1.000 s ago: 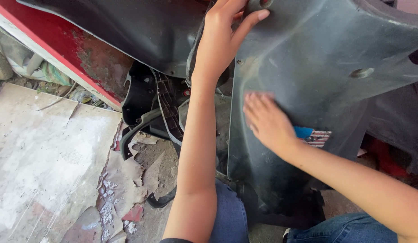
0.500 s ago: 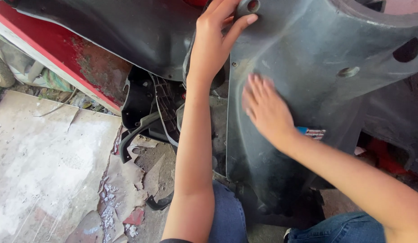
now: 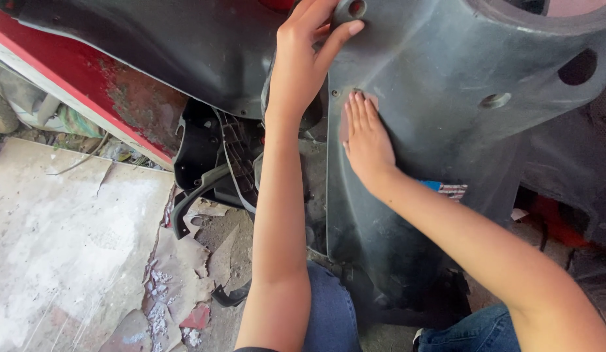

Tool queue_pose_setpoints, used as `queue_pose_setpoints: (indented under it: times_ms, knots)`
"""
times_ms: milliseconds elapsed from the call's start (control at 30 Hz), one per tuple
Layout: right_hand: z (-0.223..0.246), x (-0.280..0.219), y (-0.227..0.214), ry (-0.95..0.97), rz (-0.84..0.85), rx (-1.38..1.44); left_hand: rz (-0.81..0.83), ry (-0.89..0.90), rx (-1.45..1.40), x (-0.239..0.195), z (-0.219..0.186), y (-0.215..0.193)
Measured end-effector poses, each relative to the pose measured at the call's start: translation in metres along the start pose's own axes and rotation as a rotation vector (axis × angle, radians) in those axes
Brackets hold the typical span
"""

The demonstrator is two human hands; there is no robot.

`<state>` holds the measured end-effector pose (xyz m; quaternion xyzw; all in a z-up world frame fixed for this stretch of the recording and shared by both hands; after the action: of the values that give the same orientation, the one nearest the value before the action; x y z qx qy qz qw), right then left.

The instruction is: The person sands a black motorcycle fairing with a sanding block, focusing on the edges and contours. They hold the part with one hand and rub the sandpaper with the other, occasionally repositioning the fairing to access different areas.

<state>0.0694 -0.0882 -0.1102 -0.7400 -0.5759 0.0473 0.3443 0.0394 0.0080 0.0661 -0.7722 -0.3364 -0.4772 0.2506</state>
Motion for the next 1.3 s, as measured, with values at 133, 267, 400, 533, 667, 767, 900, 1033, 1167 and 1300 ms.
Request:
queue_pose_setpoints:
  times_ms: [133,267,400,533,667,767,900,1033,1167,1300]
  knots:
    - [0.061,-0.038,0.013,-0.236,0.056,0.103,0.038,-0.04,-0.046,0.002,-0.007,0.0]
    - [0.089,-0.098,0.024,-0.401,-0.082,0.071,0.051,-0.029,-0.038,0.0,-0.004,0.001]
    - [-0.006,-0.072,-0.025,-0.248,-0.097,0.142,0.023,-0.012,-0.044,0.0,-0.003,0.003]
    - [-0.024,-0.081,-0.03,-0.051,-0.309,0.165,0.031,-0.032,-0.04,0.002,-0.009,0.003]
    - [0.008,-0.119,-0.021,-0.321,-0.302,0.284,0.061,-0.057,0.041,-0.001,-0.002,0.005]
    - [-0.049,-0.122,-0.022,-0.056,-0.446,0.282,0.047,-0.056,-0.03,0.0,-0.005,0.006]
    - [-0.114,-0.132,-0.028,0.195,-0.619,0.072,0.016,-0.067,-0.053,0.001,-0.006,0.008]
    - [-0.095,-0.131,-0.019,0.076,-0.571,0.209,0.042,-0.089,-0.026,0.0,0.003,0.008]
    - [-0.105,-0.115,-0.027,-0.004,-0.632,0.066,0.011,-0.211,-0.075,0.003,-0.004,0.009]
    - [-0.139,-0.11,-0.052,0.224,-0.65,-0.016,-0.015,-0.174,-0.055,0.001,-0.001,0.007]
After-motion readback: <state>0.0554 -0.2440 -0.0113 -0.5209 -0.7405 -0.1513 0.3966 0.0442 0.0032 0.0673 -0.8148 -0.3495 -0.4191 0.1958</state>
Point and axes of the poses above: each hand's wrist, its own x-axis towards the middle knuckle, its own y-axis out of the palm, z = x × y, the point moved 8 cm from there along x, towards the middle knuckle, and after that the axes turned 12 degrees about -z, right-handed, at the moved point
